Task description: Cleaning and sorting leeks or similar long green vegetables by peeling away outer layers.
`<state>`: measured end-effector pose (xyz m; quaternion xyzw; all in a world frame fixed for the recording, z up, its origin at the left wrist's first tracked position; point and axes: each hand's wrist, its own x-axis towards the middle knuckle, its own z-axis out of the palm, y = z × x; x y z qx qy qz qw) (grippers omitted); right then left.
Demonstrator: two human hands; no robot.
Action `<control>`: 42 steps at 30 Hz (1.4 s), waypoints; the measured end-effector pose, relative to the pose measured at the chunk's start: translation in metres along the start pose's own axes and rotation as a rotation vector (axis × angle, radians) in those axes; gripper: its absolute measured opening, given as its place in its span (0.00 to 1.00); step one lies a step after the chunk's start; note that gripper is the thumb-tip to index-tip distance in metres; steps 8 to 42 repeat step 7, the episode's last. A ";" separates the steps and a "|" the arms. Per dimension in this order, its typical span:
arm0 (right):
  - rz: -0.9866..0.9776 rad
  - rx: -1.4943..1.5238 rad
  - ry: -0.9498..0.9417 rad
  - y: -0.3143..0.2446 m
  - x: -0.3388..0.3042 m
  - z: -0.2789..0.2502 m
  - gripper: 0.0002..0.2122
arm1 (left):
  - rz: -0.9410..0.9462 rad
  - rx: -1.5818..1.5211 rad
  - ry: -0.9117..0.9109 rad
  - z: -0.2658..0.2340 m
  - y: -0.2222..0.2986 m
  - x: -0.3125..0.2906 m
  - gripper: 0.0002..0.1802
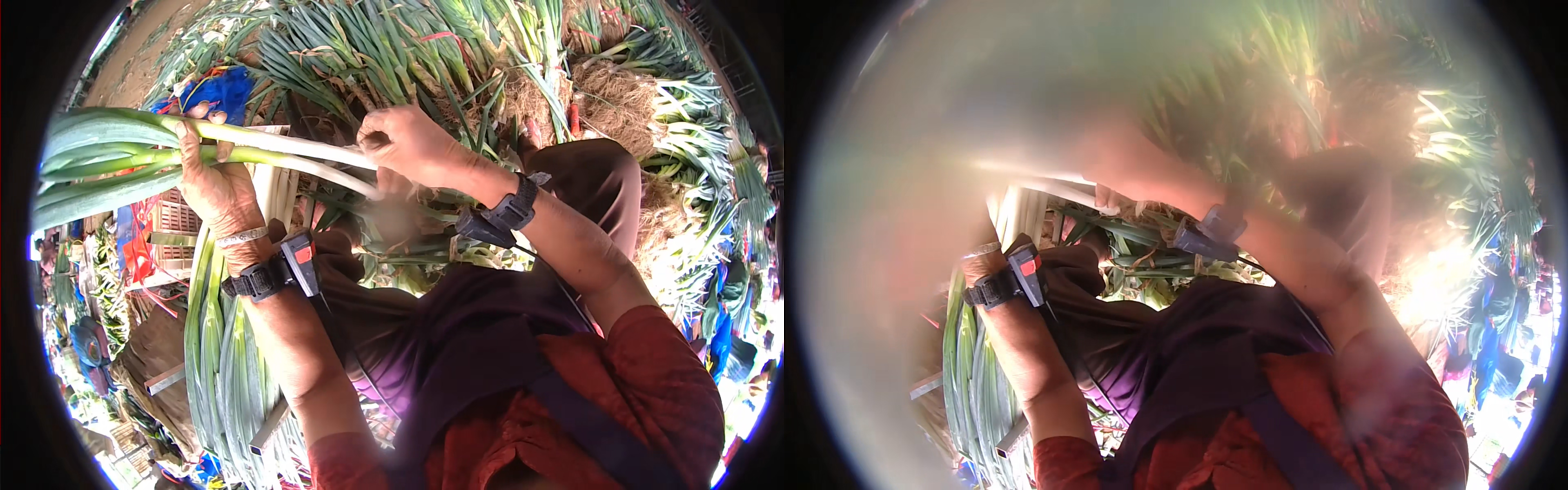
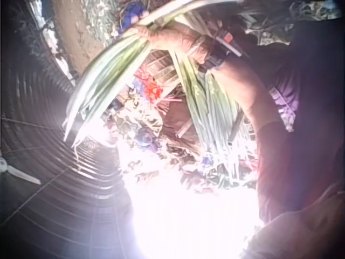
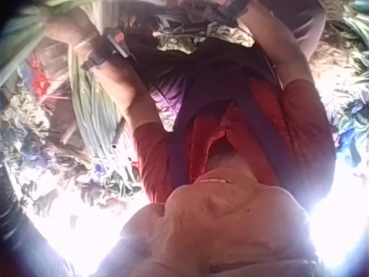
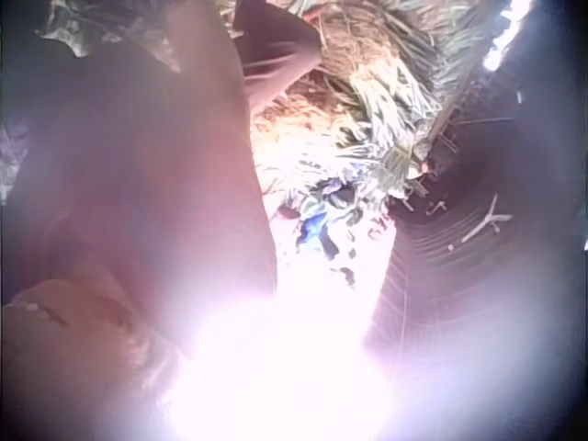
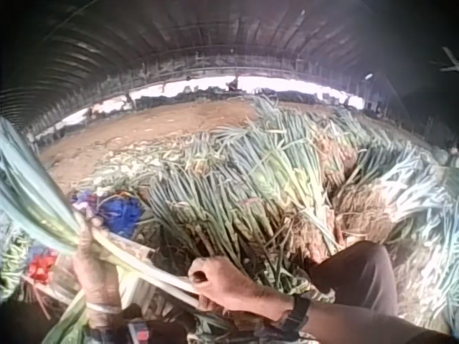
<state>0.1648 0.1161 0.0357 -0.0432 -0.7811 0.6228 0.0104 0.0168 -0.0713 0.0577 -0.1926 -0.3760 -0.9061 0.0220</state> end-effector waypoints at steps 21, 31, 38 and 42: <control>-0.018 0.096 -0.012 0.017 0.000 0.000 0.09 | -0.030 0.037 -0.034 0.005 0.001 -0.001 0.21; -0.018 0.096 -0.012 0.017 0.000 0.000 0.09 | -0.030 0.037 -0.034 0.005 0.001 -0.001 0.21; -0.018 0.096 -0.012 0.017 0.000 0.000 0.09 | -0.030 0.037 -0.034 0.005 0.001 -0.001 0.21; -0.018 0.096 -0.012 0.017 0.000 0.000 0.09 | -0.030 0.037 -0.034 0.005 0.001 -0.001 0.21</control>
